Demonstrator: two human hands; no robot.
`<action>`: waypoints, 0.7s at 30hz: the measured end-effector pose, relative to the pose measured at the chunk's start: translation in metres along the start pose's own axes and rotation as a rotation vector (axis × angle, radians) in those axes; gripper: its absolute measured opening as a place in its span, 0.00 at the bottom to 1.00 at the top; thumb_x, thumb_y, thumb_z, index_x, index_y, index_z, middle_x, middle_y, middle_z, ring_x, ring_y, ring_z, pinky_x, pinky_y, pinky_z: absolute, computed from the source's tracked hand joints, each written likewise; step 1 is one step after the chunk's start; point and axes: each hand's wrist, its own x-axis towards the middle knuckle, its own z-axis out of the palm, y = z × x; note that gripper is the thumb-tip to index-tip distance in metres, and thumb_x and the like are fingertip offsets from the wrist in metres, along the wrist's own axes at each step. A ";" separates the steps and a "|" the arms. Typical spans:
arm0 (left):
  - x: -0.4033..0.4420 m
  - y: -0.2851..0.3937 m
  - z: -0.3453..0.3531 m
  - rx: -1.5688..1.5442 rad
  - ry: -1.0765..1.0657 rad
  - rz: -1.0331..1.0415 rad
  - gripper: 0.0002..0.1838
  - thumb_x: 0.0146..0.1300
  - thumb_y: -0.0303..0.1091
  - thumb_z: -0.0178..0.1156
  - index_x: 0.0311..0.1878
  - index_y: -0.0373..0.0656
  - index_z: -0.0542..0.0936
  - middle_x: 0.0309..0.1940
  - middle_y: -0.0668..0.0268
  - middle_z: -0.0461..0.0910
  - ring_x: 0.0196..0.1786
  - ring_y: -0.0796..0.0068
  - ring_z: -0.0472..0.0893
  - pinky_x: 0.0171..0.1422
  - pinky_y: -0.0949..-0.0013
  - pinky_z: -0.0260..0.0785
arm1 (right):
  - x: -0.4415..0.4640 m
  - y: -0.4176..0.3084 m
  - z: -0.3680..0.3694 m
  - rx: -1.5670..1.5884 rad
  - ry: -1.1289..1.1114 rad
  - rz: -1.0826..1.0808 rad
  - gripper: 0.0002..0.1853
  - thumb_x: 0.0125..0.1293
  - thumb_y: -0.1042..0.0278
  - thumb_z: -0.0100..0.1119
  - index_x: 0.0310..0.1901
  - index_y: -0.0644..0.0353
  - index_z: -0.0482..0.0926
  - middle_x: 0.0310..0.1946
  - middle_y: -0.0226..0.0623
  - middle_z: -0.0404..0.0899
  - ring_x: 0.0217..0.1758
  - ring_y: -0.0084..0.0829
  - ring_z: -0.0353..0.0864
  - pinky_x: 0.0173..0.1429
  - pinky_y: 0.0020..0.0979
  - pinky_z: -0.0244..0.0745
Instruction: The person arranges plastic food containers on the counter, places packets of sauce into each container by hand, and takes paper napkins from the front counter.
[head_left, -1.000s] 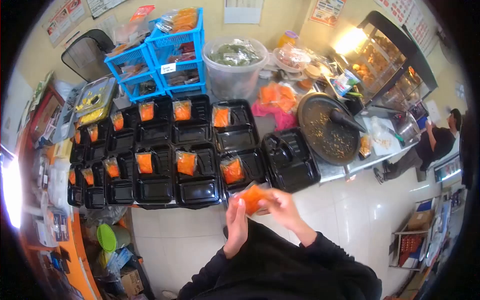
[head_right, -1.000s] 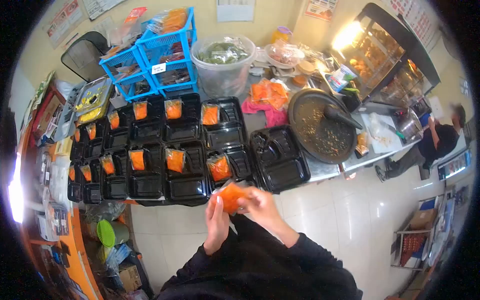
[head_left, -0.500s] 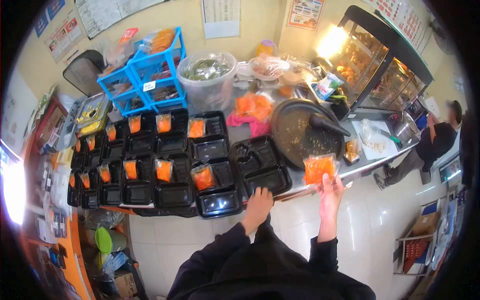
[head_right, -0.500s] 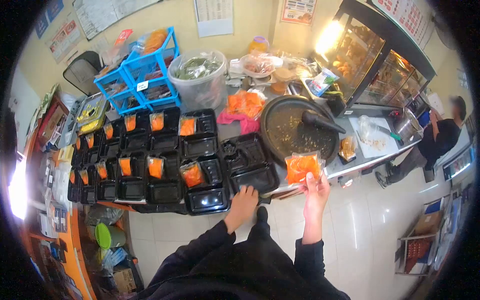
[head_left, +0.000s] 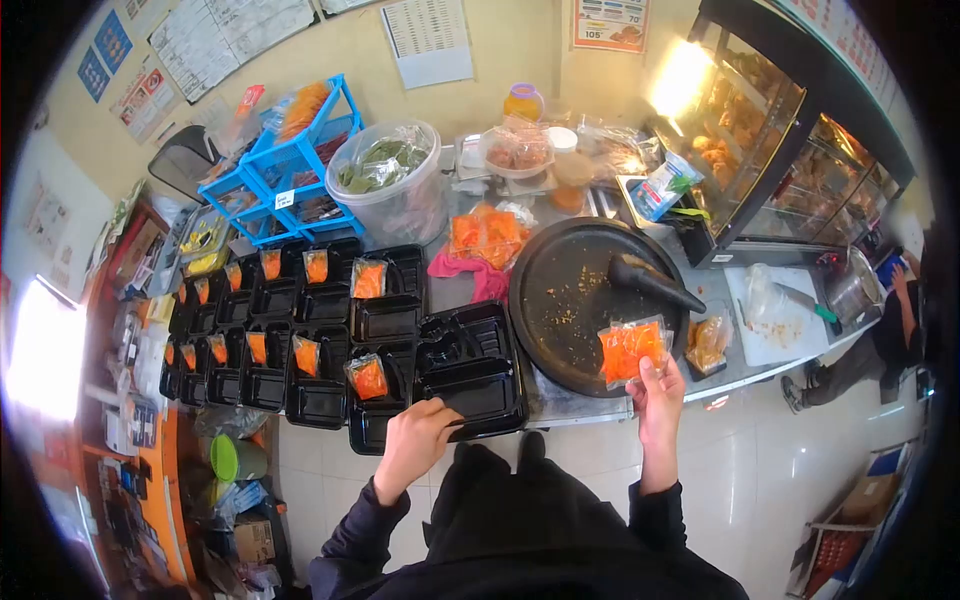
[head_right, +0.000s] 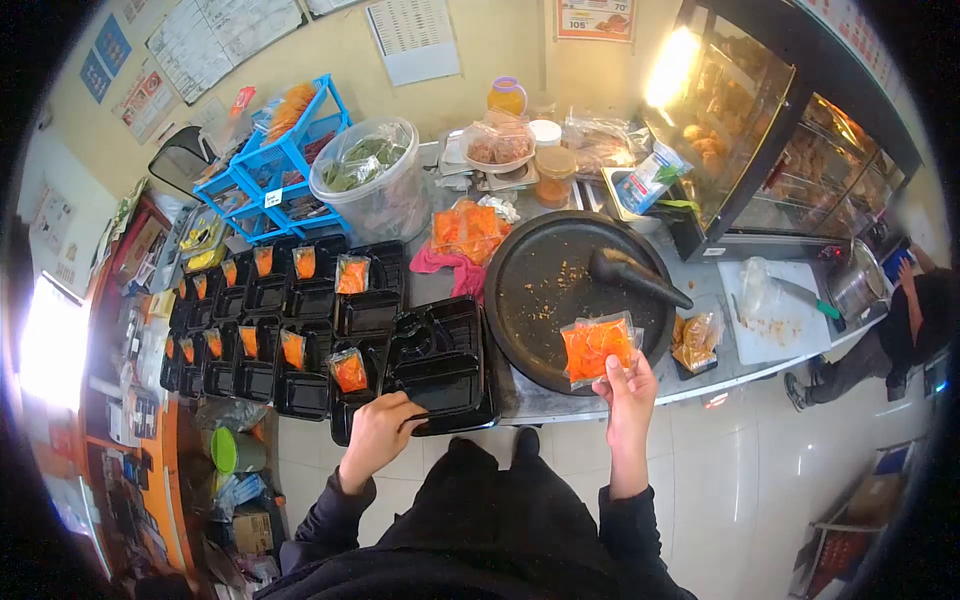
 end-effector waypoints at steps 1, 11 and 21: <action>0.001 0.006 -0.005 0.029 0.012 -0.026 0.08 0.50 0.28 0.66 0.36 0.46 0.84 0.28 0.67 0.75 0.34 0.65 0.79 0.35 0.64 0.73 | 0.006 -0.006 0.004 -0.020 -0.020 -0.015 0.14 0.67 0.63 0.64 0.50 0.57 0.77 0.43 0.26 0.81 0.39 0.15 0.80 0.36 0.18 0.78; -0.013 0.002 0.029 0.197 0.033 0.183 0.14 0.46 0.27 0.61 0.39 0.45 0.84 0.30 0.72 0.73 0.36 0.72 0.75 0.38 0.69 0.68 | 0.059 0.009 0.167 -0.533 -0.744 -0.319 0.09 0.57 0.72 0.70 0.37 0.66 0.81 0.25 0.37 0.83 0.27 0.20 0.81 0.34 0.26 0.76; -0.024 -0.026 0.042 0.163 0.023 0.195 0.11 0.51 0.31 0.60 0.40 0.46 0.82 0.32 0.71 0.72 0.38 0.72 0.73 0.40 0.70 0.66 | 0.088 0.093 0.229 -1.082 -0.937 -0.540 0.21 0.37 0.57 0.80 0.25 0.58 0.75 0.23 0.37 0.80 0.30 0.43 0.82 0.31 0.41 0.70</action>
